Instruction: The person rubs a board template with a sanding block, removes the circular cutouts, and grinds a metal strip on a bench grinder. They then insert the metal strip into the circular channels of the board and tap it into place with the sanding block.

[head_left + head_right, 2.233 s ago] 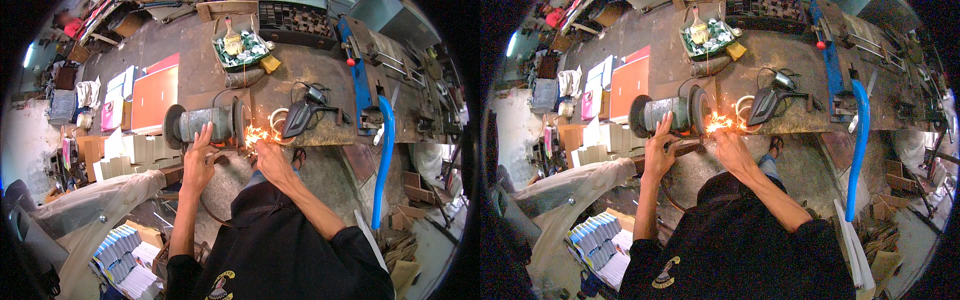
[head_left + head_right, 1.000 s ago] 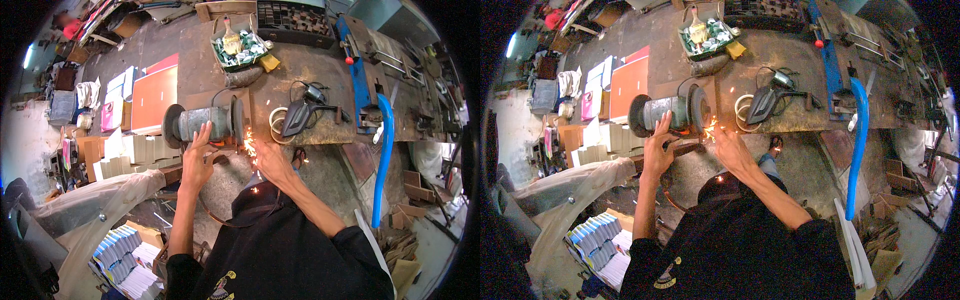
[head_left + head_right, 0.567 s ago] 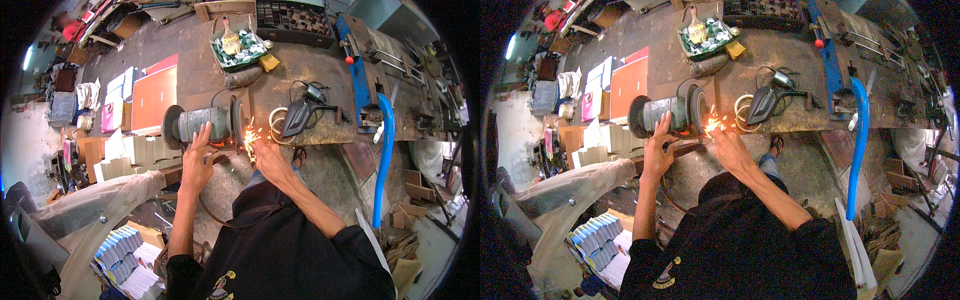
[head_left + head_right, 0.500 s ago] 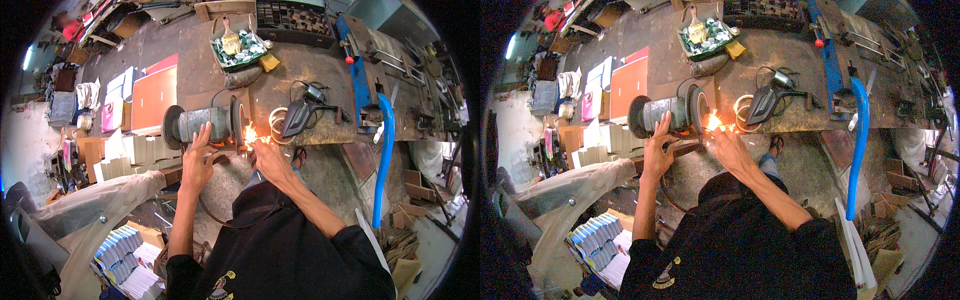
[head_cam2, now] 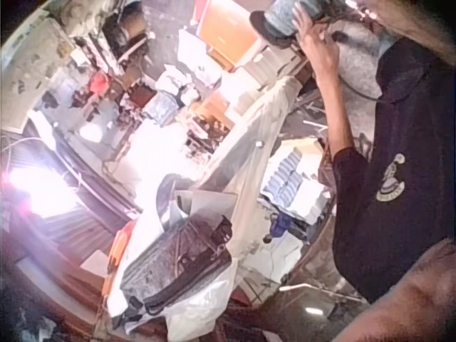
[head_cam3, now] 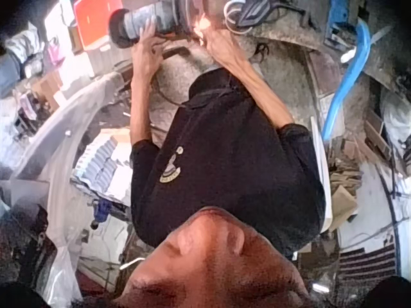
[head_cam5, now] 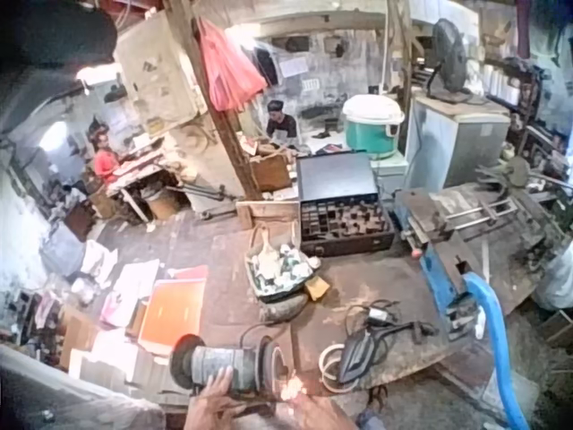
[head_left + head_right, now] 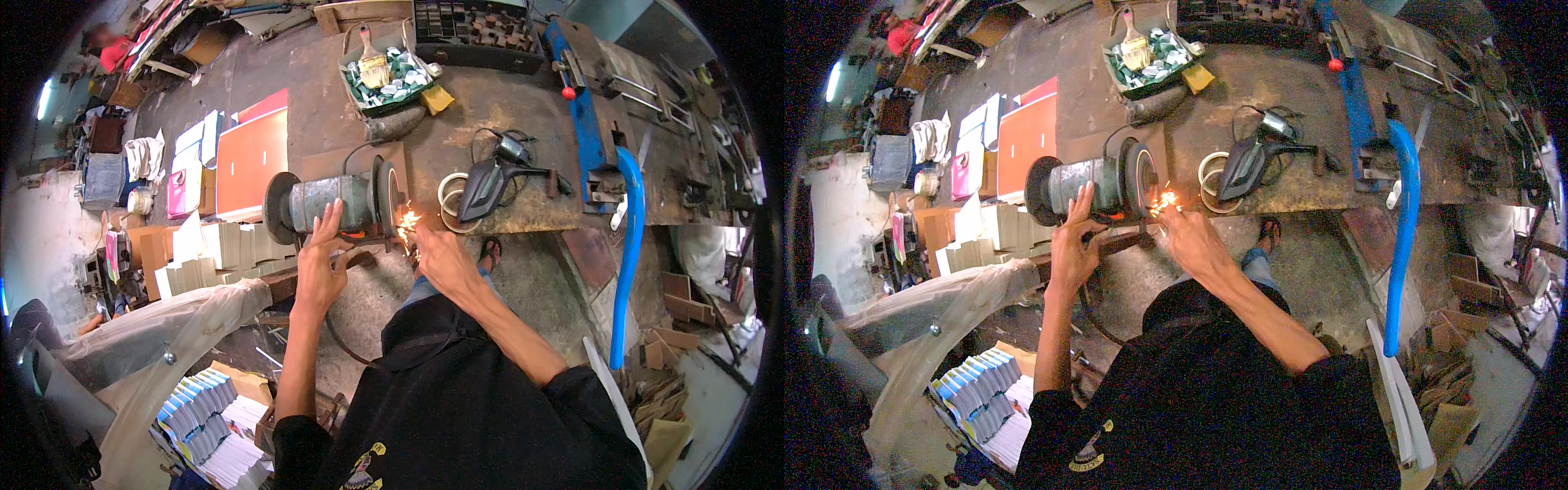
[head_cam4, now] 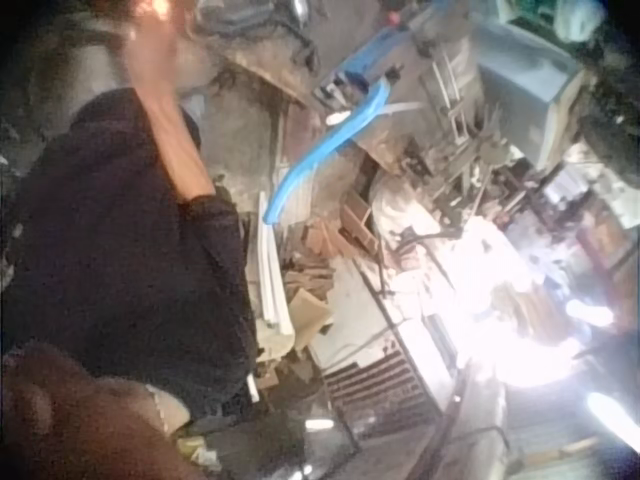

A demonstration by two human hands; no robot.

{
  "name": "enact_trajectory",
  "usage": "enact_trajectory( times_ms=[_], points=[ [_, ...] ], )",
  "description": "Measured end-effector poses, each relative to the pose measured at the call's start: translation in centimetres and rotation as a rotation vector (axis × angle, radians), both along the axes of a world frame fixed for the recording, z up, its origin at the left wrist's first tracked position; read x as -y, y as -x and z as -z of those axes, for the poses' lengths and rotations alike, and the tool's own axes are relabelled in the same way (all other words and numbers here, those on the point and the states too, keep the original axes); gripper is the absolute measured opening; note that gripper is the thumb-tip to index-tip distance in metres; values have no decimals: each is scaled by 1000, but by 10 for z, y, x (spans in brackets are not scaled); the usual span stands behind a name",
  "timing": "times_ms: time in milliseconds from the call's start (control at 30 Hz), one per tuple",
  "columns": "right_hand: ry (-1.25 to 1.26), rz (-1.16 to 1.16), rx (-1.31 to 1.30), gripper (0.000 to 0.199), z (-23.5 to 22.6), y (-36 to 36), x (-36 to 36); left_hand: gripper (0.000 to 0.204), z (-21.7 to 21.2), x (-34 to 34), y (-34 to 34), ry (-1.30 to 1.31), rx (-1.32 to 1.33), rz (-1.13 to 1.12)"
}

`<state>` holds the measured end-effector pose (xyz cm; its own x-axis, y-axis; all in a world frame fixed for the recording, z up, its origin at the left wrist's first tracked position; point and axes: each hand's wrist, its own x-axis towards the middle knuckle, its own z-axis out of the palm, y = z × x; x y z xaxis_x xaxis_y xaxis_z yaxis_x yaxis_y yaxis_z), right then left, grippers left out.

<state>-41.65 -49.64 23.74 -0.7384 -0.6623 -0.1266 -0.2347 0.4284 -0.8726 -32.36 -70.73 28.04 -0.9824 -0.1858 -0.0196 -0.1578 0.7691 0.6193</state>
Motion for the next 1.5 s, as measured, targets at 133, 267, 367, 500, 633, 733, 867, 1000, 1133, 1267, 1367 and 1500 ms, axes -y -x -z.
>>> enact_trajectory(
  times_ms=[133, 267, 367, 500, 633, 733, 867, 1000, 1133, 1267, 1367, 1500],
  points=[
    [57, 27, -48, 14, 19, -3, 2, 12, -3, -1, 3, -2, 6, 3],
    [58, 42, -43, 12, 5, -2, 4, 11, -2, 0, 2, 10, -2, 3],
    [18, 16, -11, 12, -1, 0, 4, 10, -1, 1, 1, 23, 4, 1],
    [34, 26, -41, 9, 0, -2, 2, 8, -1, -2, 1, 24, 20, -19],
    [41, 19, -51, 7, 10, -1, 1, 7, 6, 2, -1, 35, 1, 6],
    [164, 82, -120, 5, 12, -3, 6, 10, -1, -4, 3, 21, -48, -5],
    [42, 4, 2, 14, 9, -1, 3, 8, 2, 0, 1, 19, -28, -11],
    [82, 33, -50, 10, 10, -2, 4, 8, 3, 0, 1, 22, -9, -14],
    [15, 23, -60, 13, 16, -4, 4, 8, 3, 1, 1, 13, 2, -27],
    [129, 52, -62, 13, 13, -2, 5, 7, 1, -2, 3, 13, -12, -30],
    [101, 78, -59, 13, 14, -3, 4, 7, 1, -2, 3, 9, -9, -24],
    [87, 56, -39, 11, -1, 0, 5, 8, 3, -2, 0, 14, -24, -17]
  ],
)
